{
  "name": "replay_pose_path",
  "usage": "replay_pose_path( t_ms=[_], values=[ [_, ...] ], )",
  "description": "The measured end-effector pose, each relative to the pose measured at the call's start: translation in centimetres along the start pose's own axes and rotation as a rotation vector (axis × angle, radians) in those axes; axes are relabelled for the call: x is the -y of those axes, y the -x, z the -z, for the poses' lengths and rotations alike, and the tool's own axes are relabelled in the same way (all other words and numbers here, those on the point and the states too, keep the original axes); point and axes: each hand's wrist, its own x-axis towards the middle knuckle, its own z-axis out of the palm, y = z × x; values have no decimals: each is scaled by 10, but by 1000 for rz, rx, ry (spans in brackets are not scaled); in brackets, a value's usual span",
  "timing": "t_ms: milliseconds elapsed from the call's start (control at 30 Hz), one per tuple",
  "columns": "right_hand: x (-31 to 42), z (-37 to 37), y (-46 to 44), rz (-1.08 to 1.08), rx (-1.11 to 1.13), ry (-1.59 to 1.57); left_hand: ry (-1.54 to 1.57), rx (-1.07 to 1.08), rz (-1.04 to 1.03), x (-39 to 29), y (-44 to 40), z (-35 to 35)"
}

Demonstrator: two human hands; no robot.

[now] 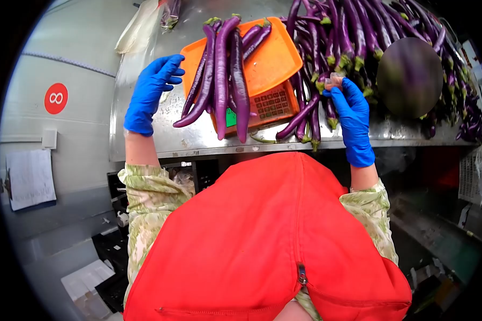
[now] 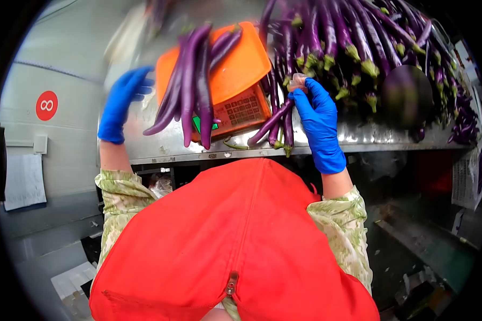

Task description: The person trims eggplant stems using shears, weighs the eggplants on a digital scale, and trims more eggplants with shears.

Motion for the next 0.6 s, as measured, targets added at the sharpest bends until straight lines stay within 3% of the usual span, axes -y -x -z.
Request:
replay_pose_path(
  t_ms=[333, 500, 600],
  values=[
    [-13, 31, 53, -100, -152, -30, -50, 72, -40, -9, 14, 1],
    [-12, 37, 62, -93, -161, 134, -95, 42, -74, -14, 7, -13],
    [-2, 33, 65, -80, -86, -164, -125, 42, -25, -13, -1, -14]
  ],
)
